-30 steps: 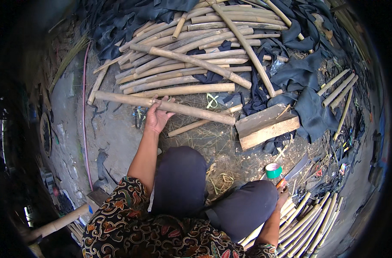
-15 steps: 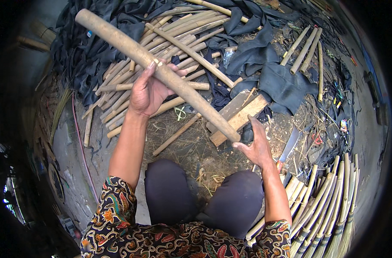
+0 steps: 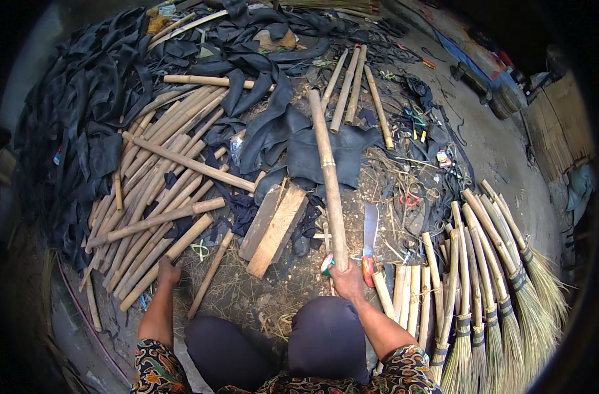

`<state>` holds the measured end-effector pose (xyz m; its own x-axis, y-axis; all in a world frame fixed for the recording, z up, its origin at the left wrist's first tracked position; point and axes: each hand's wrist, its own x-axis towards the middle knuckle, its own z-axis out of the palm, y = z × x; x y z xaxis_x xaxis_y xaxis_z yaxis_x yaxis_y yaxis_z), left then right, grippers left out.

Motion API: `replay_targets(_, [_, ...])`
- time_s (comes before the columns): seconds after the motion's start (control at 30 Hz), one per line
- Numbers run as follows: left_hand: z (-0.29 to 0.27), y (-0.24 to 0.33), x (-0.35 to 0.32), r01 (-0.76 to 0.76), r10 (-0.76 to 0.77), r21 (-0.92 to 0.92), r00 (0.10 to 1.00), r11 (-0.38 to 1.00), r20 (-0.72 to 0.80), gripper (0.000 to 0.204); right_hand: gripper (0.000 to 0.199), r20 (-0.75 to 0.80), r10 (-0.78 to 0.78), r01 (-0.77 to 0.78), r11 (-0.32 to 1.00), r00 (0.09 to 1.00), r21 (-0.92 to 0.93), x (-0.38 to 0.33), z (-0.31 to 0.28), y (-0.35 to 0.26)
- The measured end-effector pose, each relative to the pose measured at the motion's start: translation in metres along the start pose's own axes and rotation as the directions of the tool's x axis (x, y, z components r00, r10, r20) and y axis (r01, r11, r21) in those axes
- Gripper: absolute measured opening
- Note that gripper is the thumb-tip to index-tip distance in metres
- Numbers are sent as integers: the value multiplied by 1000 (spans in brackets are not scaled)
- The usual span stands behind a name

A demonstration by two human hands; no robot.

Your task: The person sits on the floor and uses a knife to sharpen the ends of several wooden sticks. They pick up each stick, hold it against a small wooden block, and scrape the knife along the end to create a point, then place the sharpened stick aside.

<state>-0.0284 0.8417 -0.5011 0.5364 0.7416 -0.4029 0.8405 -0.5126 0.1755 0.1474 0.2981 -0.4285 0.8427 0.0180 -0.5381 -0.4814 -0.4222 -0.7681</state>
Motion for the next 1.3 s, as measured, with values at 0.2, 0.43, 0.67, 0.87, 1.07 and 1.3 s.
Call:
replay_targets(0.2, [6, -29, -6, 127, -126, 130, 992, 983, -15, 95, 53, -245, -415, 405, 910, 876, -92, 97, -13, -89])
replay_targets(0.43, [26, -35, -1, 81, -76, 273, 997, 959, -27, 80, 65, -158, -793, 750, 609, 589, -259, 110, 6, -191])
replay_targets(0.67, [18, -41, -45, -271, 273, 108, 962, 956, 1, 62, 67, 203, -614, 632, 640, 763, -437, 37, 33, -121])
replay_targets(0.87, [-68, 51, -77, -543, 543, 47, 822, 838, -171, 62, 85, 361, -782, 802, 276, 508, -530, 10, 65, -146])
replay_targets(1.07, [-119, 171, -123, -761, 799, 245, 578, 601, -164, 55, 72, 648, -645, 838, -22, 404, -545, -1, 90, -162])
replay_targets(1.3, [-123, 219, -157, -906, 812, 124, 294, 405, -504, 42, 37, 488, -508, 689, 647, 710, -328, 5, 35, -82])
